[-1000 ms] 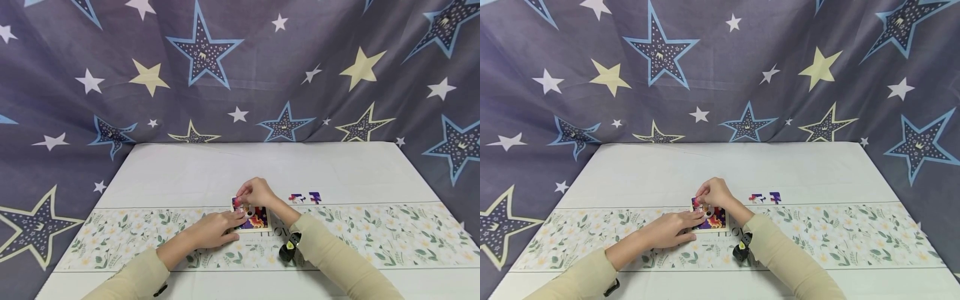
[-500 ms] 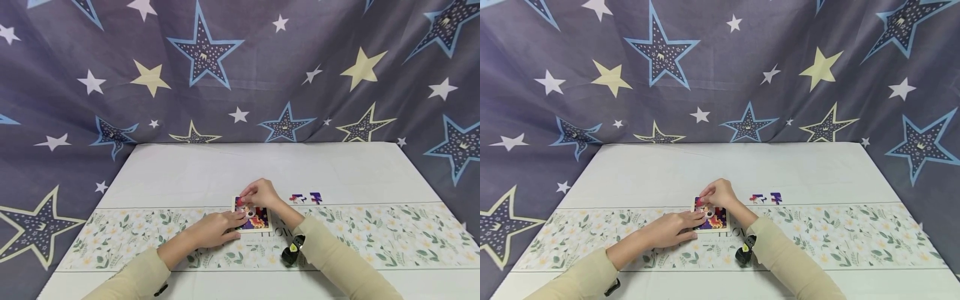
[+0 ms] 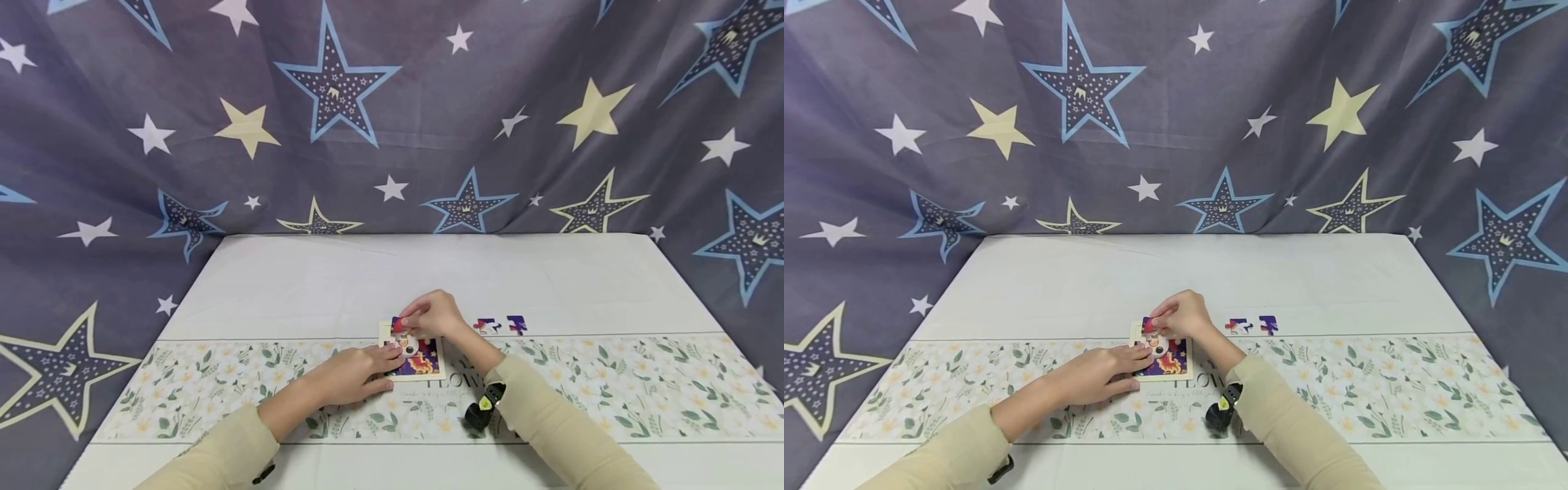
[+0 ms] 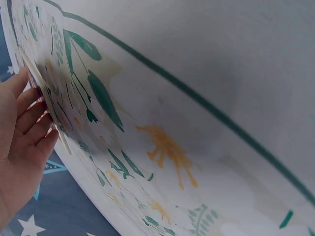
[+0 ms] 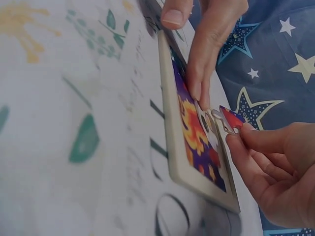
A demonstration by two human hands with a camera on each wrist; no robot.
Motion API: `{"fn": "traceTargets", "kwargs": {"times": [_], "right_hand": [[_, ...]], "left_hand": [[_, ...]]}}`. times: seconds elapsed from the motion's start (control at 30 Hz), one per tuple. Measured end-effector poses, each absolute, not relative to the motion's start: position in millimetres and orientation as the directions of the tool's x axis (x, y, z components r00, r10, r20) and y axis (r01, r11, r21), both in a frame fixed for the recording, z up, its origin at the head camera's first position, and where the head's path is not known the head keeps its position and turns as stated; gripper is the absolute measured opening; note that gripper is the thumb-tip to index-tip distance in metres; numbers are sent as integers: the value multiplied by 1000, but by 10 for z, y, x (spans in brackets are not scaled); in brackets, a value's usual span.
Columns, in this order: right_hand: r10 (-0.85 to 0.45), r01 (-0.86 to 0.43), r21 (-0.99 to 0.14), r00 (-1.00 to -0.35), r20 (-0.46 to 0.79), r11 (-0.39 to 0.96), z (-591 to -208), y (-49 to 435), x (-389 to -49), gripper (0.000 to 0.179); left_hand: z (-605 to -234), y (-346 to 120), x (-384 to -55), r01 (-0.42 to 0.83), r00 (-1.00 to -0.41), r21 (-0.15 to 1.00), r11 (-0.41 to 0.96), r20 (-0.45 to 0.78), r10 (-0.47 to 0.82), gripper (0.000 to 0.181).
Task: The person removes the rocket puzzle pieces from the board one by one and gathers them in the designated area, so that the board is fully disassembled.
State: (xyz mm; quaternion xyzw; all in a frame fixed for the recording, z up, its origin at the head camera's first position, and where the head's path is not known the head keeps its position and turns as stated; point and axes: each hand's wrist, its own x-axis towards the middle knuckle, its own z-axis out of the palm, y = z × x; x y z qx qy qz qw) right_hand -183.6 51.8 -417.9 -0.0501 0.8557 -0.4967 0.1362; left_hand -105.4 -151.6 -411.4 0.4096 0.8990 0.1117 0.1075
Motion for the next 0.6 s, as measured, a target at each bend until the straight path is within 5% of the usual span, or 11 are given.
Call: {"fn": "traceTargets", "kwargs": {"times": [0.6], "right_hand": [[-219, 70, -843, -951, -218, 533, -4161, 844, -1850, 10]], "left_hand": [[-4124, -1509, -1045, 700, -652, 305, 646, -96, 752, 48]]}}
